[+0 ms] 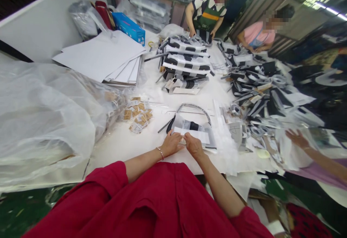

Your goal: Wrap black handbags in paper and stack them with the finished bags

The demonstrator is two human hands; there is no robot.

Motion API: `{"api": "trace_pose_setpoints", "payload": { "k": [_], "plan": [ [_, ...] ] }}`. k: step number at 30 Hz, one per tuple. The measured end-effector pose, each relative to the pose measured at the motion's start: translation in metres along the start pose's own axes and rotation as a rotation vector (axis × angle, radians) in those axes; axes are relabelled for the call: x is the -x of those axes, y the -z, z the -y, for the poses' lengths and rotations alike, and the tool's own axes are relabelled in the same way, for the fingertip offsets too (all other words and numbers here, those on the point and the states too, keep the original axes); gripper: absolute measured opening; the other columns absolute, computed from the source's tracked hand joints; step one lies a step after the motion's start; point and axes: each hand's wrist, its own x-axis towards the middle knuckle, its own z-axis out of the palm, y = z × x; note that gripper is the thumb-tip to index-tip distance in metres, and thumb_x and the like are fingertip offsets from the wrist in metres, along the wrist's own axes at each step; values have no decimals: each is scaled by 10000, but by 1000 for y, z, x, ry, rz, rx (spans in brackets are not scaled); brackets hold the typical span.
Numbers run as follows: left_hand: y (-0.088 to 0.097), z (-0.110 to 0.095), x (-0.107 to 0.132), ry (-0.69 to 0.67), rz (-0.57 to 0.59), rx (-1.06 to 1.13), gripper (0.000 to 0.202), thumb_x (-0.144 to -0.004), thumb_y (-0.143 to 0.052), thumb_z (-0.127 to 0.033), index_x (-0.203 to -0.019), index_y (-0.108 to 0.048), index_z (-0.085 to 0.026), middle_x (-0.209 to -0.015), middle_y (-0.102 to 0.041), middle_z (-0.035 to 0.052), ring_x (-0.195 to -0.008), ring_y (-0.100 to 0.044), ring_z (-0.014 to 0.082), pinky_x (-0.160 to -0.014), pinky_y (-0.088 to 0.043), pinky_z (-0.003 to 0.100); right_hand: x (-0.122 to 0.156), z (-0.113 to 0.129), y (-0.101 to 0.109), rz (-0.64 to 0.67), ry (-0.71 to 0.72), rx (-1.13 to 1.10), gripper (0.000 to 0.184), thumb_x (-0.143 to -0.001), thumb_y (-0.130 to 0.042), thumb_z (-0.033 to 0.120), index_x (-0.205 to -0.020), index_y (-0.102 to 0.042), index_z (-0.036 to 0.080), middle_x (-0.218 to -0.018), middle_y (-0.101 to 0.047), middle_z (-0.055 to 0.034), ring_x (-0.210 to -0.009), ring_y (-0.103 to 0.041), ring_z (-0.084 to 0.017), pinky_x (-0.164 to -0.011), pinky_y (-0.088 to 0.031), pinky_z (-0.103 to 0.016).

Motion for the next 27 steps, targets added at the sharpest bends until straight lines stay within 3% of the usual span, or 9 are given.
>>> {"api": "trace_pose_setpoints", "payload": {
  "k": [3,7,13,19,27],
  "plan": [
    [-1,-4,-12,109,-5,-6,173,-848,-683,-337,-909,-665,-177,-943,-685,47,-991,-594,229,-1089,-298,492,-8,-5,2,25,-8,-10,257,-1005,-352,342,-946,-571,222,-744,-671,-8,-624,-587,-146,-542,-257,-265],
    [-3,-6,-24,180,-19,-26,178,-879,-635,-294,-765,-670,-162,-859,-665,61,-913,-584,226,-1018,-367,448,-17,-12,2,44,-3,-24,258,-994,-385,357,-912,-591,224,-752,-676,-6,-629,-579,-140,-547,-253,-267],
    [-8,-3,-29,188,-19,-78,207,-893,-607,-295,-766,-661,-139,-839,-643,88,-899,-577,247,-935,-416,434,-26,-22,-8,-29,18,-114,256,-979,-423,346,-883,-631,230,-834,-679,-16,-747,-595,-137,-591,-310,-242],
    [-15,3,-32,158,-24,-166,198,-916,-545,-259,-828,-660,-124,-841,-630,105,-874,-570,262,-832,-445,428,-31,-26,-18,-60,5,-149,283,-980,-425,351,-876,-655,224,-867,-653,-28,-739,-578,-133,-589,-332,-236],
    [-15,2,-34,134,-9,-243,101,-894,-567,-229,-851,-615,-151,-849,-611,88,-879,-558,264,-824,-454,424,-36,-29,-24,-46,-37,-178,220,-949,-503,311,-823,-659,221,-824,-632,-21,-745,-576,-137,-621,-353,-236]
  ]
}}
